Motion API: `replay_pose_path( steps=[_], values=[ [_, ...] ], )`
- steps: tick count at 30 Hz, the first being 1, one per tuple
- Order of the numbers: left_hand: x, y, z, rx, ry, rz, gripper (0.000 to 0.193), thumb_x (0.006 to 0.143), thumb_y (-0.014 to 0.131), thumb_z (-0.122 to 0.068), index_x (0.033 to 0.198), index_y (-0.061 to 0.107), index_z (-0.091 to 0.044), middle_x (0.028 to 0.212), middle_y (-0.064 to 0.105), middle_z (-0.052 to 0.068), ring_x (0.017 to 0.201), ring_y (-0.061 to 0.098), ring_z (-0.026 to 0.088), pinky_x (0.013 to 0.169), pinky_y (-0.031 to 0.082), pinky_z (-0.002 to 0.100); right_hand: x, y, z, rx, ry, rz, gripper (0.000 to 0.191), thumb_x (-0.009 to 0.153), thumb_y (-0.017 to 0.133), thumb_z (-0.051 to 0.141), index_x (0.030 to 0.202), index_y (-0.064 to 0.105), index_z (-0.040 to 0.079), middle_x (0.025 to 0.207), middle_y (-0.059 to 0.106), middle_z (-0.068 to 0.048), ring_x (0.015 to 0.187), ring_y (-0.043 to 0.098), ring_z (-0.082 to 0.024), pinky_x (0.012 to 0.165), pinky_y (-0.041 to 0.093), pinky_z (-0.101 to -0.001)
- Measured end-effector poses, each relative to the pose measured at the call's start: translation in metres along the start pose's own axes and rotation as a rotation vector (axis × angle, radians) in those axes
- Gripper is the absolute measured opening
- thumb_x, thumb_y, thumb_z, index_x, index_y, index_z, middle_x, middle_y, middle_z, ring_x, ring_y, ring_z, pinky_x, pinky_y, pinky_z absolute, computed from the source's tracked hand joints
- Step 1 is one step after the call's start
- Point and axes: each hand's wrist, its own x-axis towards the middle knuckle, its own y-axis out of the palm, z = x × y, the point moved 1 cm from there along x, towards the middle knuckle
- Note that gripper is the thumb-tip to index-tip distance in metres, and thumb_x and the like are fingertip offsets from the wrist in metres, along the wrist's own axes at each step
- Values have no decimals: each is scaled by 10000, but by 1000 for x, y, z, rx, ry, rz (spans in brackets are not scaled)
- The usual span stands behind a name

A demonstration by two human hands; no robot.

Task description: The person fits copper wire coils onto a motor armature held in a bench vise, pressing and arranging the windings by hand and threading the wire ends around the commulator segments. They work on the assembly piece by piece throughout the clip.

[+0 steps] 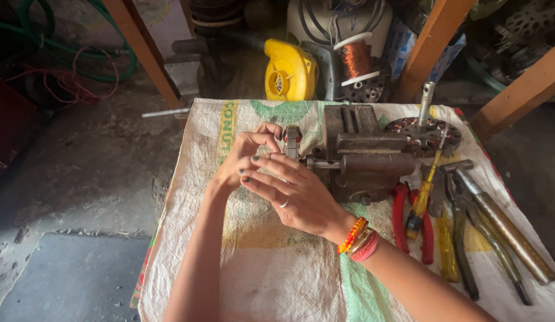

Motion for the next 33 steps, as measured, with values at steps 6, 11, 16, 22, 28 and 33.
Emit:
replay_pose_path(
  steps=[6, 11, 16, 22, 28, 33],
  values=[
    [2, 5, -11, 54, -80, -27, 93, 708, 750, -28, 788, 737, -73, 1187, 613, 41, 1212, 564, 199, 1179, 382, 475, -3, -6, -11, 102, -29, -238, 535, 939, 740, -32, 1402, 514, 109, 1331, 643, -59, 1270, 636, -252, 1099, 528, -390],
    [2, 7, -16, 42, -96, -36, 115, 691, 752, -32, 770, 682, -76, 1097, 634, 32, 1119, 609, 196, 1118, 464, 432, 6, -17, -9, 54, 54, -321, 529, 951, 755, 19, 1400, 493, 117, 1315, 659, -73, 1255, 654, -277, 1083, 563, -424],
    [4, 7, -17, 215, -84, -31, 88, 723, 763, -66, 776, 695, -54, 1009, 652, 43, 1024, 628, 199, 948, 545, 402, 16, -21, -8, 26, 106, -177, 565, 923, 731, 49, 1434, 498, 112, 1288, 669, -81, 1223, 659, -287, 1066, 544, -460],
    [4, 11, -27, 382, -29, -20, 171, 684, 786, -67, 795, 660, -39, 1019, 706, 47, 1035, 675, 177, 995, 528, 380, 16, -30, -8, 127, 144, -262, 463, 965, 737, 15, 1376, 547, 113, 1204, 699, -118, 1089, 722, -265, 921, 615, -362],
    [1, 9, -44, 282, -101, 53, 250, 710, 769, -54, 941, 676, -72, 1049, 720, 40, 1041, 678, 172, 1050, 508, 366, 22, -41, -6, 163, 173, -341, 416, 941, 724, -28, 1316, 573, 72, 1105, 750, -82, 1001, 757, -258, 855, 617, -353],
    [-3, 5, -49, -49, -118, -20, 252, 782, 686, -60, 1025, 629, -99, 1099, 691, 10, 1039, 645, 145, 962, 520, 351, 20, -51, -7, 160, 214, -339, 411, 915, 725, -26, 1288, 576, 57, 1085, 769, -36, 962, 756, -234, 846, 597, -363]
  ],
)
